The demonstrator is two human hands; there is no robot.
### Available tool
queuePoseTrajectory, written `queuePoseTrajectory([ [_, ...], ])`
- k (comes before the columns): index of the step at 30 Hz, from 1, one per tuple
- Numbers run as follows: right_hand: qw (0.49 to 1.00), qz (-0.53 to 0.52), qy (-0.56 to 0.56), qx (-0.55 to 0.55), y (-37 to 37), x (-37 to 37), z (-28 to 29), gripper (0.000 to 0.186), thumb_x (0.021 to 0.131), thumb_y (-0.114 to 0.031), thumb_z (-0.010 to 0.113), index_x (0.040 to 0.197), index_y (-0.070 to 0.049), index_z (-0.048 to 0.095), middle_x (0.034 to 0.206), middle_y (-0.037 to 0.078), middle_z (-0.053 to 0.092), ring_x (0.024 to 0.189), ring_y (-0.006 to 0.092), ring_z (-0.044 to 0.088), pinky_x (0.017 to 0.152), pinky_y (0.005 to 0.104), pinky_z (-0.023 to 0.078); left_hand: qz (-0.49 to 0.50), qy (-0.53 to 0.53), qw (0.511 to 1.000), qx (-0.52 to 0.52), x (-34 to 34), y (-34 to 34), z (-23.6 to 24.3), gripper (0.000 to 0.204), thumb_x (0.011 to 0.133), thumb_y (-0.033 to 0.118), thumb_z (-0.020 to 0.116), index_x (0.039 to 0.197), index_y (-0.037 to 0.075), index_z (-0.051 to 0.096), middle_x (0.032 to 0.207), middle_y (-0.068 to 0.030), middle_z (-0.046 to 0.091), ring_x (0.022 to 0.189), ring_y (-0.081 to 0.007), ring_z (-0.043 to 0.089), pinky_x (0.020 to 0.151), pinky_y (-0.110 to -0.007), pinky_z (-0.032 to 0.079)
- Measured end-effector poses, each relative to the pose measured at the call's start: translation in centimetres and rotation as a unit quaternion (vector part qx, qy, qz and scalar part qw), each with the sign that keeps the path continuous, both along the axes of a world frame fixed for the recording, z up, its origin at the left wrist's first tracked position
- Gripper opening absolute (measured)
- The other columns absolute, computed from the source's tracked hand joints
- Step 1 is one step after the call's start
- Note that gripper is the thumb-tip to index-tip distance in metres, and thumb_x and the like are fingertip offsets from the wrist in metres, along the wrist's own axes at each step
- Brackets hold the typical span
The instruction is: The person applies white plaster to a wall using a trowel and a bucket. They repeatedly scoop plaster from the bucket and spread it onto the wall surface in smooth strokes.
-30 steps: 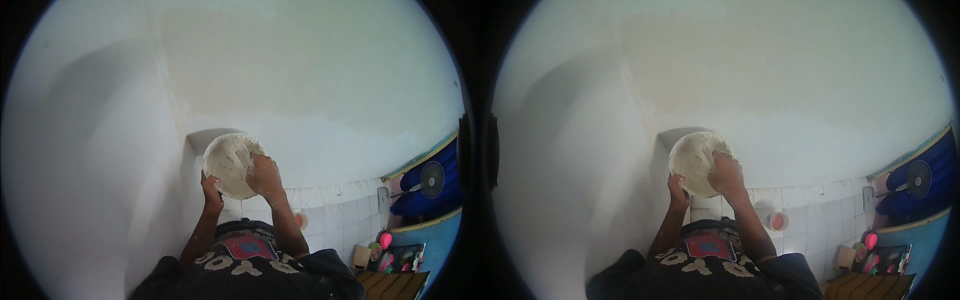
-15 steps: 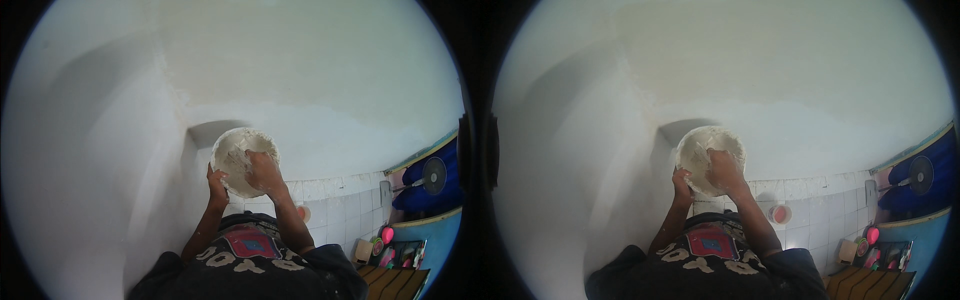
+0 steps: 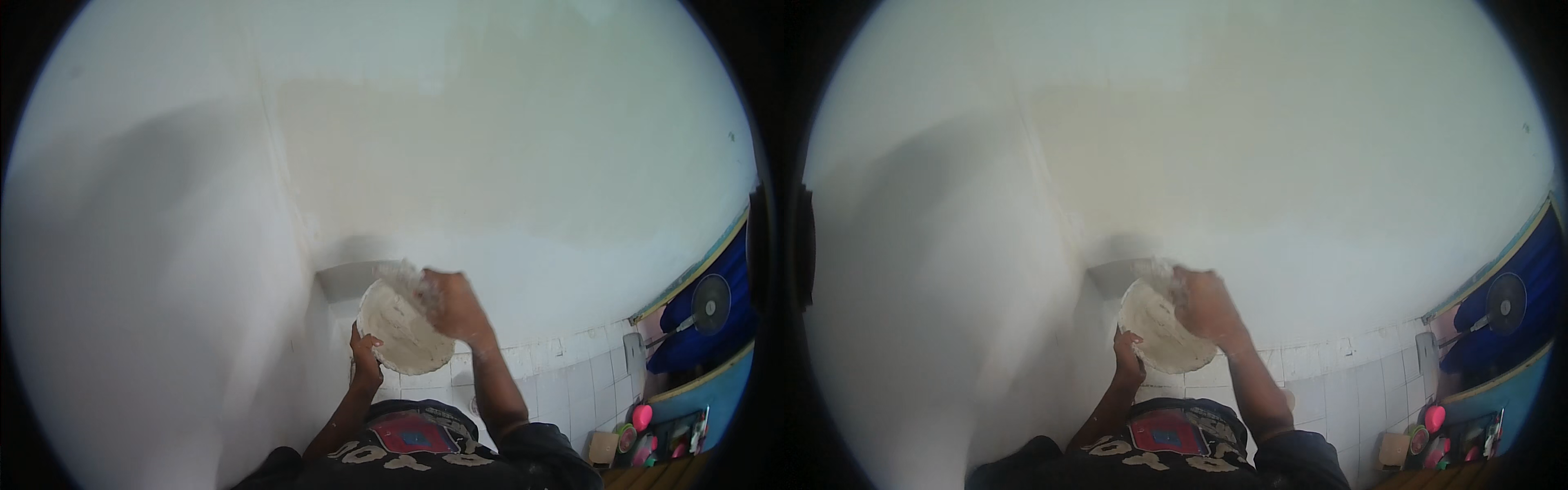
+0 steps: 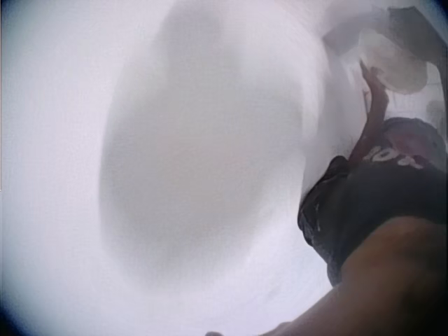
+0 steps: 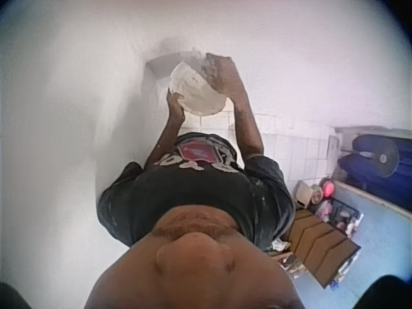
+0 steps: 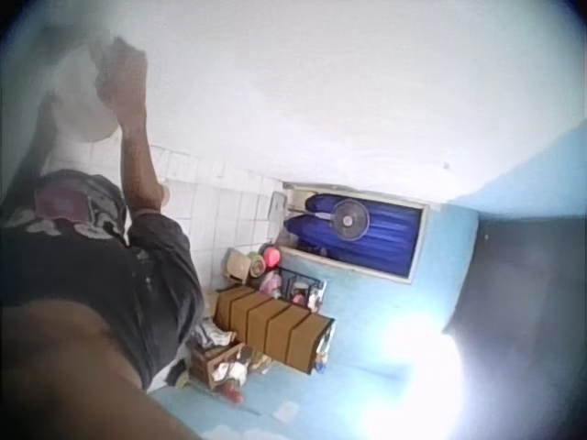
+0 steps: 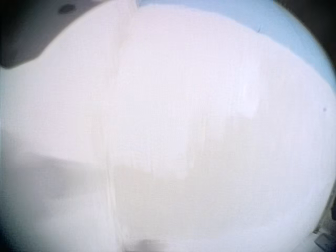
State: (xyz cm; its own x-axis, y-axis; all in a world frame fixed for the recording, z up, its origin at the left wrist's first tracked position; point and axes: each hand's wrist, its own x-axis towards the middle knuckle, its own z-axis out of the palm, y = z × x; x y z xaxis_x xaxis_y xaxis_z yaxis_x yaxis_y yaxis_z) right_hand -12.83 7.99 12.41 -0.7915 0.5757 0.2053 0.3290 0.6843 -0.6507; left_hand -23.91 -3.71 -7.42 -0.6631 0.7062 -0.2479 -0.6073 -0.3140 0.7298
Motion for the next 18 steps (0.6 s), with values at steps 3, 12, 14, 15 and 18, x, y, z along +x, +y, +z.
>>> queuePoseTrajectory([
  [3,0.976,-0.087,0.133,0.146,-0.9,-1.9,7.3,0.039,0.077,0.005,0.064,0.115,0.0,0.065,0.097,0.02,0.068,0.093,0.0354,0.065,0.076,0.0372,0.052,-0.015,-0.001,1.0,0.001,-0.4,0.0,-0.8,0.067,0.064,0.008,0.05,0.13,0.0,0.046,0.116,-0.0153,0.058,0.105,-0.0267,0.057,0.092,-0.036,0.049],
  [12,0.812,-0.098,0.166,0.55,6.1,-10.4,18.0,0.057,0.082,-0.004,0.059,0.139,-0.003,0.05,0.126,0.02,0.062,0.114,0.0348,0.06,0.1,0.0437,0.047,-0.018,0.023,0.999,-0.04,0.0,-0.6,2.9,0.069,0.063,0.009,0.05,0.131,0.0,0.045,0.118,-0.0163,0.057,0.107,-0.0291,0.057,0.094,-0.037,0.049],
  [14,0.832,-0.099,0.116,0.534,6.2,-10.7,16.9,0.056,0.085,-0.006,0.057,0.139,0.001,0.047,0.131,0.023,0.059,0.118,0.037,0.059,0.104,0.0449,0.044,-0.008,0.01,0.998,-0.061,0.3,-1.3,4.4,0.07,0.063,0.009,0.05,0.132,-0.001,0.045,0.118,-0.0162,0.057,0.108,-0.0292,0.057,0.094,-0.037,0.048],
  [15,0.817,-0.094,0.149,0.55,6.6,-10.7,16.0,0.07,0.076,-0.005,0.064,0.143,-0.003,0.045,0.096,0.02,0.067,0.092,0.035,0.064,0.09,0.0442,0.05,-0.013,0.014,0.999,-0.039,0.3,-1.3,3.9,0.072,0.063,0.008,0.051,0.134,-0.001,0.044,0.12,-0.0162,0.057,0.11,-0.0289,0.056,0.095,-0.037,0.048],
  [18,0.815,-0.085,0.115,0.562,7.7,-9.0,12.4,0.071,0.076,-0.005,0.064,0.144,-0.002,0.044,0.096,0.02,0.067,0.089,0.0348,0.065,0.088,0.0457,0.051,-0.005,0.051,0.998,-0.039,-0.1,-0.7,3.5,0.073,0.063,0.008,0.051,0.135,-0.001,0.043,0.12,-0.0163,0.057,0.11,-0.0289,0.056,0.096,-0.037,0.048],
])
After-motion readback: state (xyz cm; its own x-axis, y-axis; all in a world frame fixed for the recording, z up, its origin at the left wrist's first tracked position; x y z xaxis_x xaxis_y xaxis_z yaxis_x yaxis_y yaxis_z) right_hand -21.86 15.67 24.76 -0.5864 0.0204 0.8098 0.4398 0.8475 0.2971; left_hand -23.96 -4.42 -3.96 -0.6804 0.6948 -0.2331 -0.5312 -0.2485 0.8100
